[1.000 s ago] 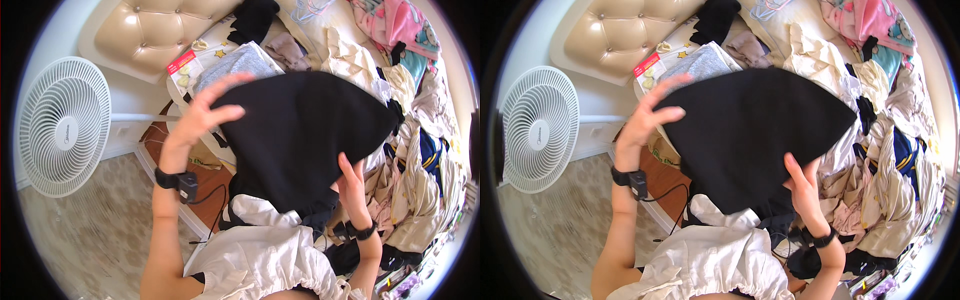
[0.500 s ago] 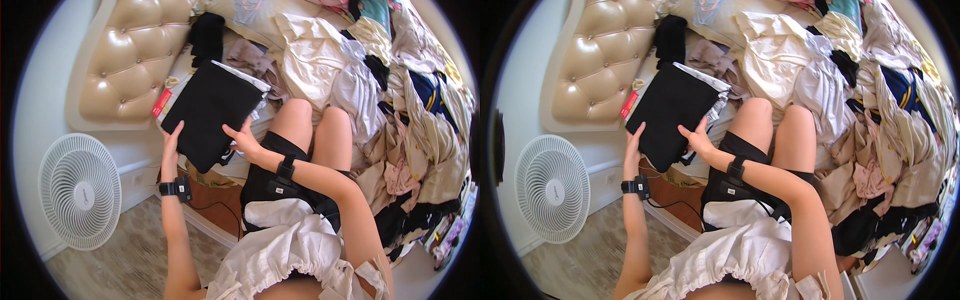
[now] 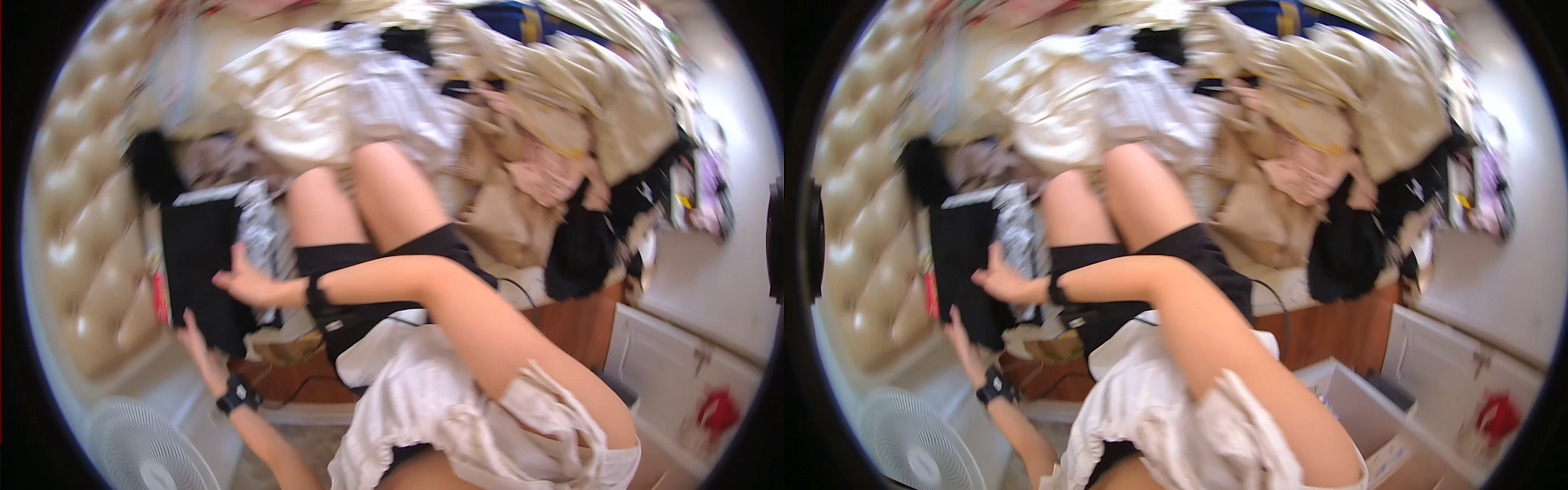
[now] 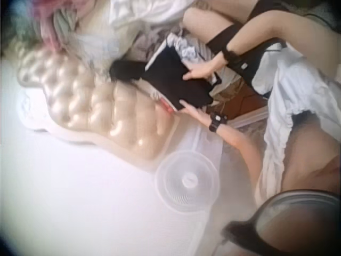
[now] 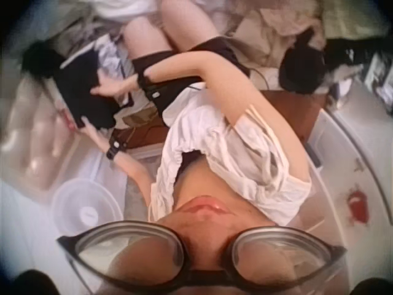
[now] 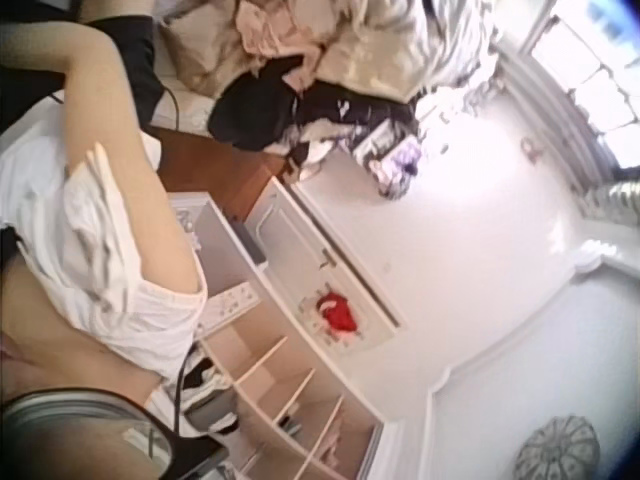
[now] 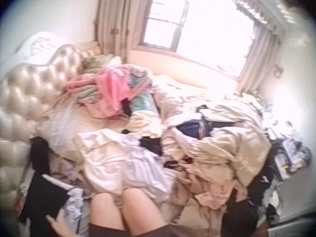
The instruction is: The recorder folds various items of clothing on a bed and places some of them into a closet.
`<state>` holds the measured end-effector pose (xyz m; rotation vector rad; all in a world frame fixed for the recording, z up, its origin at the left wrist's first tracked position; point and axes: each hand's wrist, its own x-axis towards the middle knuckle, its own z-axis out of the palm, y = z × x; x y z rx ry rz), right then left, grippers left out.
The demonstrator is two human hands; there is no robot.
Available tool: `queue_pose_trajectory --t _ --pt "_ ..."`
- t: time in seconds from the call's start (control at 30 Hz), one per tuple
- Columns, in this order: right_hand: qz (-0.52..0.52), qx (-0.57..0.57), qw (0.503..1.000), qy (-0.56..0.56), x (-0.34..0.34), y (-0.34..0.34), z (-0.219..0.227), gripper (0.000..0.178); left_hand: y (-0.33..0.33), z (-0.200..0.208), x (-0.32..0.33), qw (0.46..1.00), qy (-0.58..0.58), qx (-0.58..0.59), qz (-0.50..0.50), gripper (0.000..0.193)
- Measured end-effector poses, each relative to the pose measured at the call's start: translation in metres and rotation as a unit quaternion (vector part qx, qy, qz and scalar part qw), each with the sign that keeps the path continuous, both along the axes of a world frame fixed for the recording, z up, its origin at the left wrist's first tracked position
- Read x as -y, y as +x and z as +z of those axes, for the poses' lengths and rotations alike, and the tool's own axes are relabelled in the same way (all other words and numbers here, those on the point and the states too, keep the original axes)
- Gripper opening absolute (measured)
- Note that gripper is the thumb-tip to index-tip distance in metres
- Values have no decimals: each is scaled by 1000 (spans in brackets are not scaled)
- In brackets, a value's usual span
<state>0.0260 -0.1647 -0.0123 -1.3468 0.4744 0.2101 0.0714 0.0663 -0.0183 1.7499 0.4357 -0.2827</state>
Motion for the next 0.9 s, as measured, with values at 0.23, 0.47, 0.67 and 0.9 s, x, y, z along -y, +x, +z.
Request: queue_pose_trajectory --t 0.23,0.47,0.67,0.9 --pt "106 -62 990 68 31 6 7 91 -6 50 46 729 516 371 -256 66" --pt "163 7 981 102 111 12 2 46 -56 80 134 752 515 176 -372 66" --pt "-228 226 947 -15 308 -51 25 23 -56 69 122 752 520 182 -362 68" --pt "-623 46 536 -567 524 -274 87 46 -56 75 130 755 520 181 -356 68"
